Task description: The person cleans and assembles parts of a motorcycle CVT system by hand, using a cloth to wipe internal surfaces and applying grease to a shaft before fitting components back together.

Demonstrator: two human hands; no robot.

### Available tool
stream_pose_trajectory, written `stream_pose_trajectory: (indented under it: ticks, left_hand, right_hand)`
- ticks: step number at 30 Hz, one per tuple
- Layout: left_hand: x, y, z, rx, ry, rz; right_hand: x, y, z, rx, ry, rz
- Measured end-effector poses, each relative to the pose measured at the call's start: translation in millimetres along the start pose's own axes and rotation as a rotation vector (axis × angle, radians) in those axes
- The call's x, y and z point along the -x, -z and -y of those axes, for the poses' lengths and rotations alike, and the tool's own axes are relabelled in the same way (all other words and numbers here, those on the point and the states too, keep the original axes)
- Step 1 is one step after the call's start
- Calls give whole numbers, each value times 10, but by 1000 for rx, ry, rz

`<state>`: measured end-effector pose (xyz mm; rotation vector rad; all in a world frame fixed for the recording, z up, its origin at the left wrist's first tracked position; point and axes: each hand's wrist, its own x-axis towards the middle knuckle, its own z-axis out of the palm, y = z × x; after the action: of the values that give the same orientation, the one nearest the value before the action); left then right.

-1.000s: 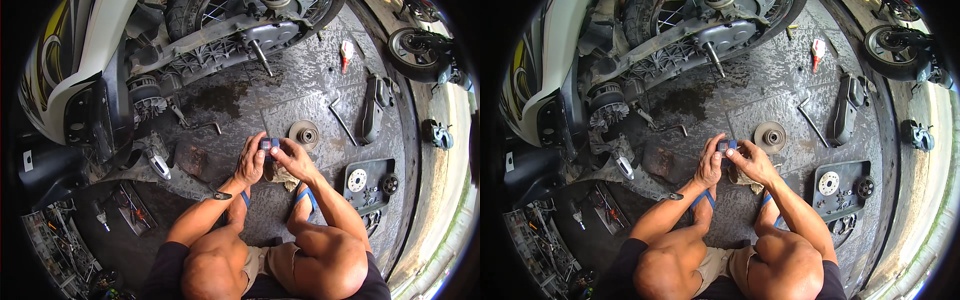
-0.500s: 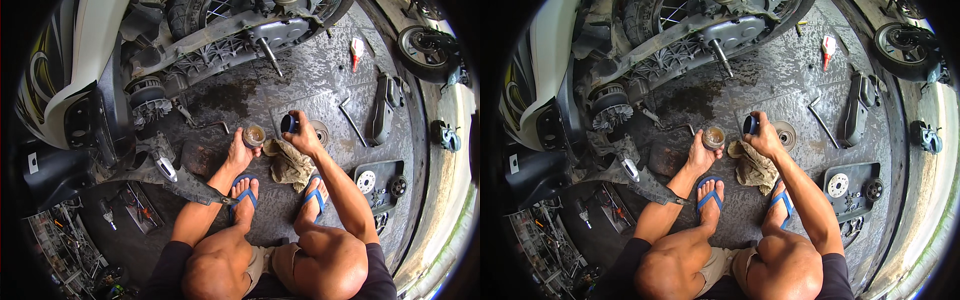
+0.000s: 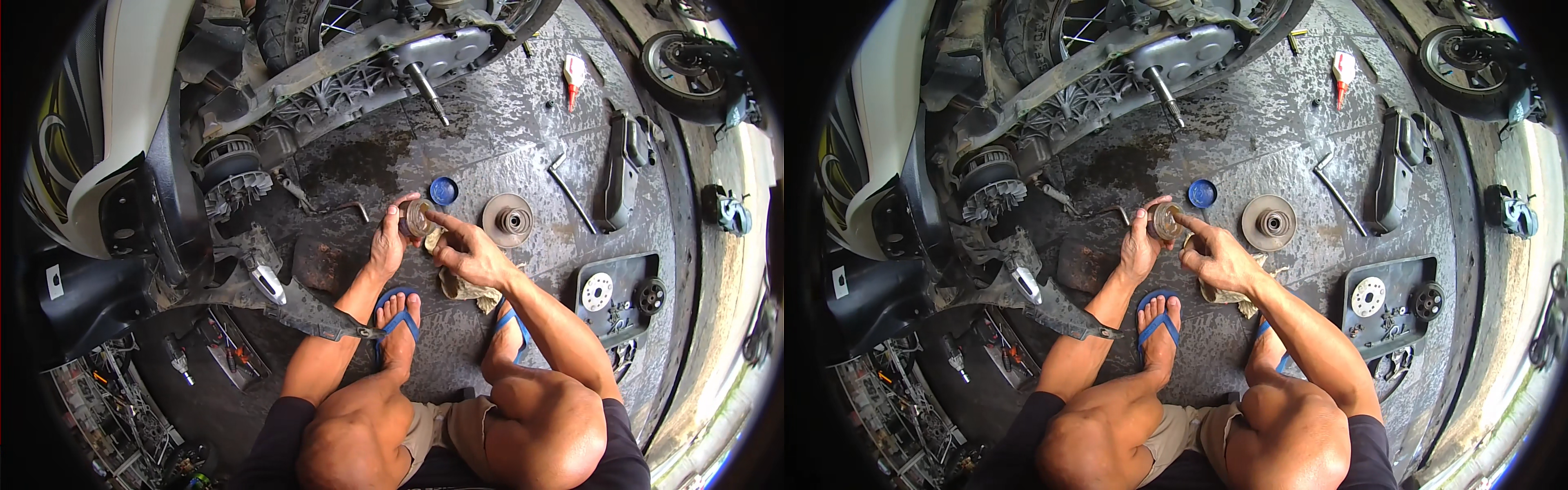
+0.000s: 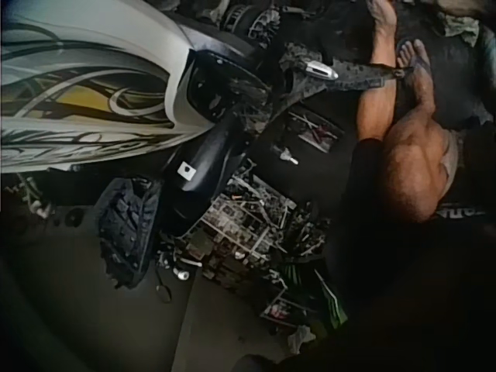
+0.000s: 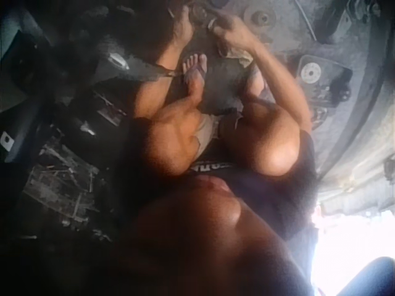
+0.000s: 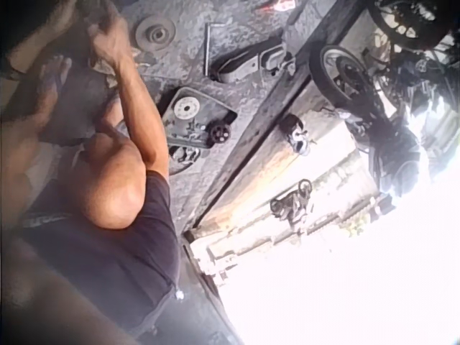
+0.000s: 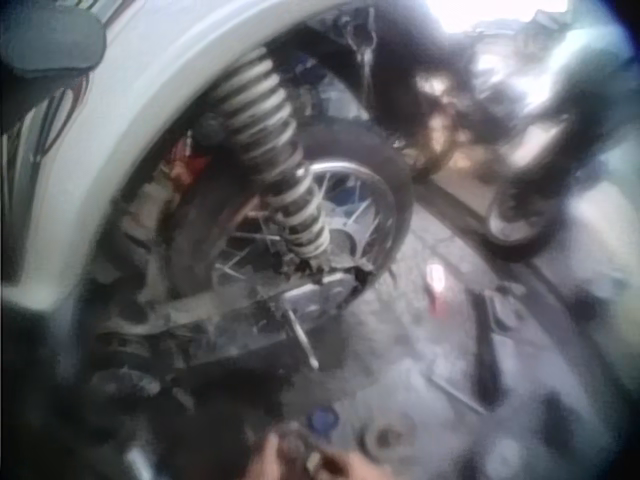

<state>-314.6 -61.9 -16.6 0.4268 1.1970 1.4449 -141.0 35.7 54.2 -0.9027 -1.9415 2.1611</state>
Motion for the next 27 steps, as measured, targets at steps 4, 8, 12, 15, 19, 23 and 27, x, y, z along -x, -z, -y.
stream_pose_trajectory:
  ticks: [4,8,12,15,19,23,27]
  left_hand:
    - [15,-30,-16,-38,-21,30]
    - [34,-26,-33,-89,-17,23]
    - [27,30,-6,-122,-6,78]
    - [25,-16,-30,-57,2,53]
    - [1,-60,-49,13,10,21]
    - [0,-14,-19,-10,-14,47]
    - [-22,-41,0,-70,-31,69]
  right_hand:
    - [-7,54,57,25,-73,87]
    - [-16,8,127,88,-70,97]
    - [-52,-7,141,34,-78,182]
    - [-43,56,53,-402,-193,108]
    - [-97,143,-127,-898,-189,81]
    - [-123,82,-16,-638,-203,73]
    - [-148,29,-12,-236,-116,107]
